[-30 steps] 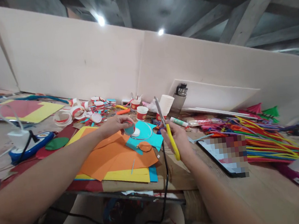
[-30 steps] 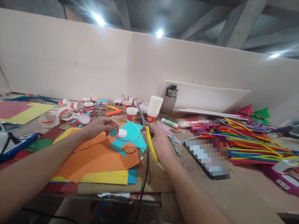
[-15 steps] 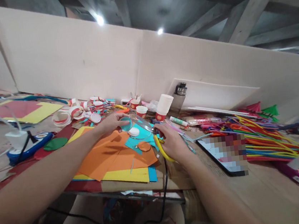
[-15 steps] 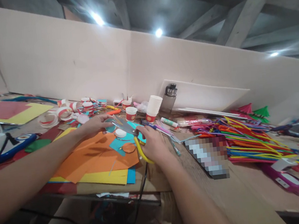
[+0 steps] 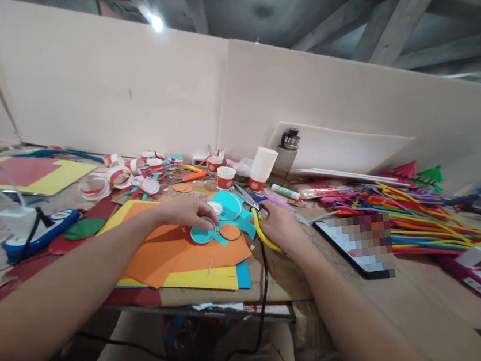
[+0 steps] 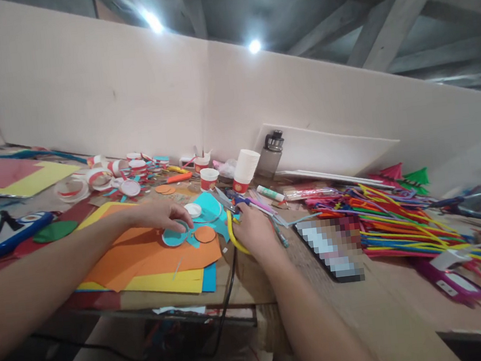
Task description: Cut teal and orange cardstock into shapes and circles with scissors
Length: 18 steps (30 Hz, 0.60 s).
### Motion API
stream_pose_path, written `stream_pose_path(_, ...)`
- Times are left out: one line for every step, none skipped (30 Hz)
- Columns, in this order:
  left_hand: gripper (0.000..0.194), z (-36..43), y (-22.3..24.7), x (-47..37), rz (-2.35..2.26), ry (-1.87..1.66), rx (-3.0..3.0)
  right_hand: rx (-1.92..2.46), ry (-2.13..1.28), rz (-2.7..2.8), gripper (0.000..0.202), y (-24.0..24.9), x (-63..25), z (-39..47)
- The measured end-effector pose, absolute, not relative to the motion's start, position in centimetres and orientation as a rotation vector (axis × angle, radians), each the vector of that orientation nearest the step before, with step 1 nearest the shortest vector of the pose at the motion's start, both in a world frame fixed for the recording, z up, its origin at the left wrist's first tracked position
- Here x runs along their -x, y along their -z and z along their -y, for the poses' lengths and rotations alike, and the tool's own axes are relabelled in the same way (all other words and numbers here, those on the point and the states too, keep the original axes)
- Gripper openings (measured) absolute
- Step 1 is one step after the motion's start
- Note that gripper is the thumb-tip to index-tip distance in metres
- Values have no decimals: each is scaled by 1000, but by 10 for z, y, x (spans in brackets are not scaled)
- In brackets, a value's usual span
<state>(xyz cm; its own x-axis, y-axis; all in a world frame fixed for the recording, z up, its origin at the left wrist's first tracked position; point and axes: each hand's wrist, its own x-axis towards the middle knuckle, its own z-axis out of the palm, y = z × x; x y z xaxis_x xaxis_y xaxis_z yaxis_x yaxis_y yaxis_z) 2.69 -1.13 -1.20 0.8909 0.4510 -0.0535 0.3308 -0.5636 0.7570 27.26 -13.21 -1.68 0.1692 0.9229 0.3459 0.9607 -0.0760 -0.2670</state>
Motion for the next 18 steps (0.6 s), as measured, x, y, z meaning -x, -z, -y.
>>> stream_pose_path(26,11,13,-28,-544,-197,-2261,2000,116,1766,35,17,-273,132)
stream_pose_path(26,11,13,-29,-538,-237,-2305,1965,110,1754,36,17,-272,132)
stream_pose_path(25,11,13,-31,-540,-302,-2344,1925,100,1739,37,16,-272,131)
stream_pose_path(23,12,12,-33,-551,-381,-2375,1885,86,1724,37,16,-271,131)
stream_pose_path(22,12,11,-37,-571,-458,-2394,1845,72,1712,37,15,-270,131)
stream_pose_path(22,13,9,-41,-601,-532,-2401,1807,57,1701,36,14,-270,131)
stream_pose_path(21,13,6,-47,-632,-576,-2408,1775,44,1690,36,14,-270,131)
stream_pose_path(21,14,4,-53,-653,-592,-2424,1750,36,1678,36,13,-269,131)
stream_pose_path(22,15,2,-61,-671,-591,-2454,1734,36,1659,37,12,-269,131)
stream_pose_path(23,15,0,-69,-697,-571,-2499,1725,42,1636,37,12,-269,131)
stream_pose_path(24,16,-1,-78,-727,-561,-2542,1724,48,1607,38,11,-269,131)
stream_pose_path(26,17,-1,-87,-756,-509,-2577,1724,51,1580,38,11,-269,131)
stream_pose_path(29,18,0,-96,-780,-441,-2599,1722,54,1561,38,10,-269,131)
stream_pose_path(32,19,2,-104,-842,-393,-2612,1712,57,1555,38,10,-269,131)
stream_pose_path(34,20,5,-113,-916,-349,-2616,1697,61,1559,37,10,-269,131)
stream_pose_path(34,21,8,-120,-1010,-287,-2597,1681,68,1569,36,9,-270,131)
stream_pose_path(33,22,11,-126,-1060,-307,-2589,1666,77,1581,35,10,-270,131)
stream_pose_path(30,22,14,-131,-1102,-322,-2572,1655,84,1593,35,10,-270,131)
